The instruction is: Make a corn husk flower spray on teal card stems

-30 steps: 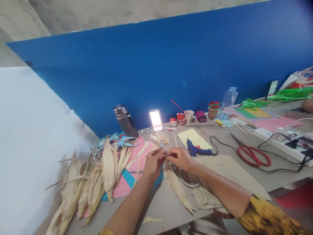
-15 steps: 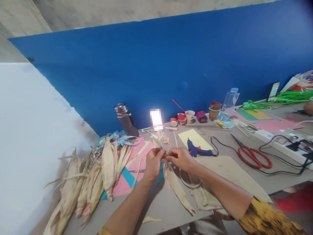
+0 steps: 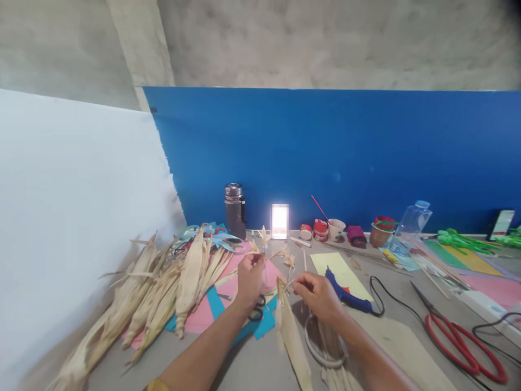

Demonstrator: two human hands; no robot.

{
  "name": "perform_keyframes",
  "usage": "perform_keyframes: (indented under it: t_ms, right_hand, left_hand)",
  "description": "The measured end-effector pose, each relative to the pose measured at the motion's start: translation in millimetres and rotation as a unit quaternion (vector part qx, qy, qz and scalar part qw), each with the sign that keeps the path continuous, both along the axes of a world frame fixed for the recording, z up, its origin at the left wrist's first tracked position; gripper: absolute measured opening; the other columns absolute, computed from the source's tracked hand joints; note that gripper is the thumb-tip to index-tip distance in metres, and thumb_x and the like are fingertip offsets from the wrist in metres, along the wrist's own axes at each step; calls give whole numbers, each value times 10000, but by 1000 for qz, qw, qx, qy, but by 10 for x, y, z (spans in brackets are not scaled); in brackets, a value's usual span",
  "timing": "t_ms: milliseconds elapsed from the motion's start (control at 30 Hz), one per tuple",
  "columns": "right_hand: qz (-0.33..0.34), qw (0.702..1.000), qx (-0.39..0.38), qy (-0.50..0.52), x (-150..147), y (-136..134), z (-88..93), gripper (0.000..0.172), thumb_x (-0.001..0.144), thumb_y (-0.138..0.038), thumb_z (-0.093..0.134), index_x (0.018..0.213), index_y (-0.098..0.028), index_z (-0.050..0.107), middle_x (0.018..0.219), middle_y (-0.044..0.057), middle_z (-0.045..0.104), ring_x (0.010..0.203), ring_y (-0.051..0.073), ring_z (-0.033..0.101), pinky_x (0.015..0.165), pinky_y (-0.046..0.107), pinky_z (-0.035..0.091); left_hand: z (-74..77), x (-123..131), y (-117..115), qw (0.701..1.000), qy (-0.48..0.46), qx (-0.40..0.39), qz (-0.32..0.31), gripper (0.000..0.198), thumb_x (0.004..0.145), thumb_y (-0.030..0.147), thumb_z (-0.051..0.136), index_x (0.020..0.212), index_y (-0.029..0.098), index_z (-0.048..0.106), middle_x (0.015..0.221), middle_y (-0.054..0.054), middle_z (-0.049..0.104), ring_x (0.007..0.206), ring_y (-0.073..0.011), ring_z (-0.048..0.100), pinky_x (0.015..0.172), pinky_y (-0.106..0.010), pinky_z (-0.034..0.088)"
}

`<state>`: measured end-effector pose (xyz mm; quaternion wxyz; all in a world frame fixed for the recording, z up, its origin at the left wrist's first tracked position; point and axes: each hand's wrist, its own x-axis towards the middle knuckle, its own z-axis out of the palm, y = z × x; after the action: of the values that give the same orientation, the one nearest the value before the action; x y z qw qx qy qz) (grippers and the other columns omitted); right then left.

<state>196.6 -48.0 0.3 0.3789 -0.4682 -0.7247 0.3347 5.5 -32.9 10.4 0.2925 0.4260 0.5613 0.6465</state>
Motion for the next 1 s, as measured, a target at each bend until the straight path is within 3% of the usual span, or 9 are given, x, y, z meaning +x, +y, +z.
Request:
perform_keyframes:
  t_ms: [200, 400, 533, 633, 733, 800, 1000]
  right_hand:
    - [10, 1000, 11, -17, 15, 18, -51, 212, 834, -313, 541, 718, -167, 641, 632, 0, 617, 548, 120, 516, 536, 220, 368]
    - [6, 996, 63, -70, 39, 6, -46, 225, 857, -314, 521, 733, -179, 652, 637, -3, 629, 606, 138, 552, 586, 231, 370]
    - [7, 993, 79, -92, 40, -6, -34, 226, 860, -313, 516, 735, -184, 654, 639, -1, 636, 609, 142, 559, 588, 233, 365]
    - [6, 992, 83, -96, 38, -10, -36, 228, 858, -318, 520, 742, -187, 666, 651, 5, 651, 618, 144, 569, 591, 231, 367]
    - [2, 992, 80, -96, 35, -14, -37, 208, 834, -336, 561, 736, -188, 670, 647, 1, 651, 603, 138, 560, 576, 224, 363]
    - [-5, 993, 74, -90, 35, -15, -30, 208, 817, -347, 583, 705, -186, 652, 623, -7, 632, 583, 131, 543, 553, 219, 354]
    - [-7, 999, 33, -27, 52, -2, 14, 257, 869, -352, 495, 717, -181, 612, 653, -1, 628, 535, 113, 516, 530, 215, 381]
  left_hand:
    - [9, -184, 97, 986, 118, 78, 87, 172, 765, 361, 617, 782, 191, 640, 831, -68, 670, 831, -241, 610, 779, -360, 459]
    - [69, -329, 109, 958, 193, 185, 99, 122, 855, 293, 516, 849, 206, 601, 886, -60, 638, 878, -216, 597, 850, -349, 452]
    - [96, -346, 100, 958, 184, 193, 102, 110, 838, 282, 527, 870, 207, 601, 889, -62, 639, 850, -207, 600, 812, -339, 469]
    - [101, -305, 100, 975, 141, 146, 90, 148, 813, 328, 563, 809, 192, 623, 810, -54, 654, 761, -195, 597, 741, -321, 475]
    - [67, -217, 98, 995, 53, 79, 38, 201, 753, 367, 628, 775, 167, 632, 741, -44, 648, 707, -177, 584, 699, -305, 469]
    - [36, -133, 75, 999, -33, 28, -31, 252, 704, 397, 675, 748, 155, 619, 719, -33, 627, 674, -151, 565, 678, -289, 469]
    - [53, 123, -116, 950, -204, -44, -231, 305, 637, 401, 770, 675, 162, 584, 704, -6, 580, 629, -105, 537, 611, -238, 445]
